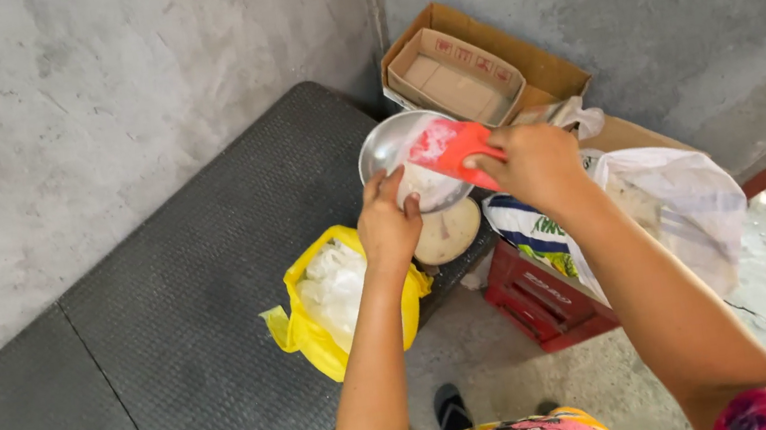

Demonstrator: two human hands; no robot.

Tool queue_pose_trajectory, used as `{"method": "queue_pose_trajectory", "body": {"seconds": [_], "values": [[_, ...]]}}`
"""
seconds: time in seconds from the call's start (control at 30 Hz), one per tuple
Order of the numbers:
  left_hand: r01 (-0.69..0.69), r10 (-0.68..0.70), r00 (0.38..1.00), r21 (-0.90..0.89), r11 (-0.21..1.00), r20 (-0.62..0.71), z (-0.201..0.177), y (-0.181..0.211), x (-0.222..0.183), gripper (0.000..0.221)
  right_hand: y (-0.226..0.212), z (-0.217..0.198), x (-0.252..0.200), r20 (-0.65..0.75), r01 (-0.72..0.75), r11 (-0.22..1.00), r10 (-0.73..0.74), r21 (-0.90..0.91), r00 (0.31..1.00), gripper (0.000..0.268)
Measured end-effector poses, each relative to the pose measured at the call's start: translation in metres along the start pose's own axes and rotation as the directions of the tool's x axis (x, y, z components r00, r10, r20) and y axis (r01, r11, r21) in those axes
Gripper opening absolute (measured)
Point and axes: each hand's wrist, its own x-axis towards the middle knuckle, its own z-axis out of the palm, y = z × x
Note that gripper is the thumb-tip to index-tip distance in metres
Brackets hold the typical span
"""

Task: Scooping white powder from a large bag into small plastic bags and tying them.

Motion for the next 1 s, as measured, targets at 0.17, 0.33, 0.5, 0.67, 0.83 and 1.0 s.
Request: {"method": "queue_pose_trajectory", "body": {"seconds": [0.17,0.33,0.5,0.67,0.83,1.0], "values": [[-0.066,0.021,0.964,-0.159,0.985,-0.266,-0.008,0.043,-0.037,0.035,0.047,-0.005,-0.06,-0.039,-0.212,0.909,0.242,0.36,0.97,0.041],[-0.16,0.145,0.945,-0.027,0.987,-0.292,0.027,0.082,-0.097,0.02,0.115,0.002,-0.125,0.05,-0.365,0.789,0.393,0.494,0.918,0.037],[-0.173,0.167,0.977,-0.033,0.984,-0.132,0.086,0.12,-0.164,0.014,0.164,-0.033,-0.198,0.177,-0.464,0.66,0.455,0.59,0.873,0.035],[-0.166,0.166,0.984,-0.004,0.986,-0.071,0.118,0.148,-0.21,0.015,0.219,-0.051,-0.252,0.185,-0.557,0.66,0.548,0.503,0.816,0.037],[-0.139,0.14,0.986,0.019,0.99,-0.092,0.136,0.162,-0.228,0.017,0.262,-0.043,-0.278,0.211,-0.584,0.663,0.558,0.468,0.802,0.038],[-0.065,0.068,0.997,0.082,0.995,-0.04,0.148,0.167,-0.224,0.029,0.27,-0.026,-0.28,0.311,-0.635,0.749,0.568,0.19,0.762,0.047]]}}
